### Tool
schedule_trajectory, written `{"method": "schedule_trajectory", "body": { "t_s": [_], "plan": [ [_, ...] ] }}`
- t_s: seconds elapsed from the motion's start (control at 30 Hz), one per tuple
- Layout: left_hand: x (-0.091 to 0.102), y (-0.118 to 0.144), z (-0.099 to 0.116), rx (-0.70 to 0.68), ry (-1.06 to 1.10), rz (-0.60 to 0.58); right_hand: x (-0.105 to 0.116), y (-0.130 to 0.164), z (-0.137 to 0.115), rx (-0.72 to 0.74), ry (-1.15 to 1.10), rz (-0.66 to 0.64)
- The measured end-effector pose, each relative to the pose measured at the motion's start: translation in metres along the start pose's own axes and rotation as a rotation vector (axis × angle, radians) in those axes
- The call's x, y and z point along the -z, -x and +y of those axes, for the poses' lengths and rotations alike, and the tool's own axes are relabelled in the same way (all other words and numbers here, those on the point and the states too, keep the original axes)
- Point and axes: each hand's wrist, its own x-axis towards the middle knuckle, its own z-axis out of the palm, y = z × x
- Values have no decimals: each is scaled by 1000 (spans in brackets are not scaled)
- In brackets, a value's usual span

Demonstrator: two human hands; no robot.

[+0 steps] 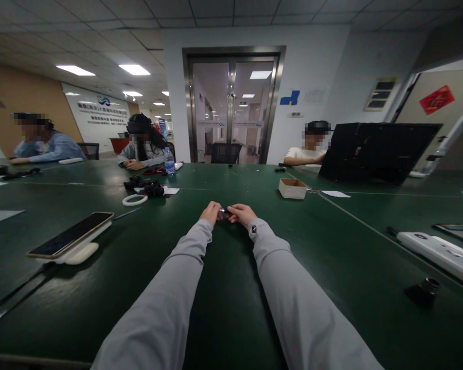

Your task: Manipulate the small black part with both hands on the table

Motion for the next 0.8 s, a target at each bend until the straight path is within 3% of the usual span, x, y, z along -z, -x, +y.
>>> {"method": "schedule_trajectory", "body": {
  "t_s": [0.33, 0.47, 0.57, 0.7, 0.8],
  "plan": [
    [-2, -9, -9, -27, 107, 110, -1, -1, -1, -8, 19, 1],
    [-3, -7, -8, -20, 117, 33, 0, -2, 1, -7, 14, 17],
    [-5, -5, -8, -116, 129, 68, 0, -2, 1, -2, 14, 14],
    [-5, -3, -7, -58, 137, 18, -1, -2, 0, -14, 14, 15],
    [-4, -1, -7, -114, 123, 24, -1, -1, -1, -7, 20, 15]
  ]
}}
